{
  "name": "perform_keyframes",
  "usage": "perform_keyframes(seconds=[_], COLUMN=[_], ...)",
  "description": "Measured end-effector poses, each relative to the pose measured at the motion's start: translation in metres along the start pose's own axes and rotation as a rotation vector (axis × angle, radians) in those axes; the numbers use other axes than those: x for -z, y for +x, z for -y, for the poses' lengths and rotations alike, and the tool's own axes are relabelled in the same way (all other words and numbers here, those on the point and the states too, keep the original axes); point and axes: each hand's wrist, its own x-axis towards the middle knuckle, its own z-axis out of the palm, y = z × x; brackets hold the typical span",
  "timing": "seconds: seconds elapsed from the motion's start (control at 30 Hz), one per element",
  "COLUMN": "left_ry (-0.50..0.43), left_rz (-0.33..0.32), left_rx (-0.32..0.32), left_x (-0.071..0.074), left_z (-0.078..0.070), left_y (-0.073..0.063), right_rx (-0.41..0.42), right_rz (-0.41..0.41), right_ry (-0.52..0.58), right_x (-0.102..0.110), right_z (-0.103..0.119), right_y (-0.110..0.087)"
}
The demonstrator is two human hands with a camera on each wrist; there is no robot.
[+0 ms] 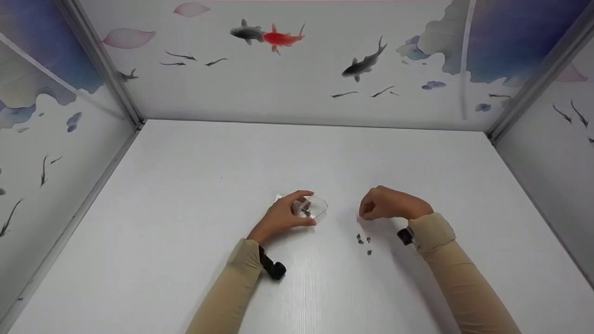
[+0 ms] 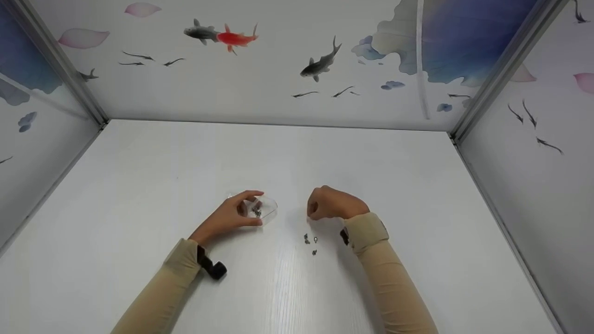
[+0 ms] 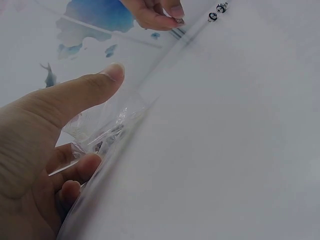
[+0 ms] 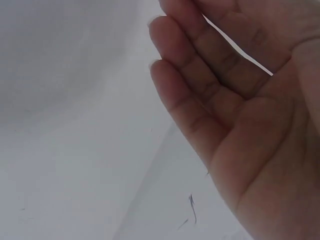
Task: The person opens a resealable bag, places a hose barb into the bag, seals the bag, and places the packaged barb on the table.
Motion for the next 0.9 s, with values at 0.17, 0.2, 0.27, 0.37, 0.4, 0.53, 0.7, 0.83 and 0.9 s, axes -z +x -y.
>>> perform_keyframes(seconds=[0.17,0.2,0.27,0.37,0.4,0.53,0.7,0.83,0.9], left_ry=[-0.002,-0.001,0.000,0.003,0.007,0.014,0.012,0.009,0.006], left_rz=[0.002,0.002,0.001,0.000,-0.001,-0.004,-0.006,0.000,0.006], left_rx=[0.005,0.007,0.007,0.008,0.007,0.017,0.024,0.020,0.016], left_x=[0.000,0.000,-0.001,-0.001,-0.001,-0.001,-0.001,-0.001,-0.001], left_z=[0.000,0.000,0.000,0.001,0.002,0.002,0.002,0.002,0.002], left_y=[-0.001,-0.001,-0.001,-0.001,-0.001,0.000,0.000,0.000,0.001], right_rx=[0.014,0.019,0.037,0.066,0.072,0.108,0.164,0.208,0.236], right_rz=[-0.018,-0.021,-0.029,-0.044,-0.049,-0.069,-0.100,-0.118,-0.126], right_ry=[-0.020,-0.026,-0.042,-0.072,-0.079,-0.093,-0.086,-0.086,-0.087], right_x=[0.002,0.002,0.003,0.004,0.005,0.005,0.003,-0.001,-0.003], right_z=[0.007,0.009,0.013,0.019,0.021,0.029,0.040,0.046,0.048], right_y=[0.005,0.007,0.009,0.014,0.015,0.021,0.031,0.040,0.045])
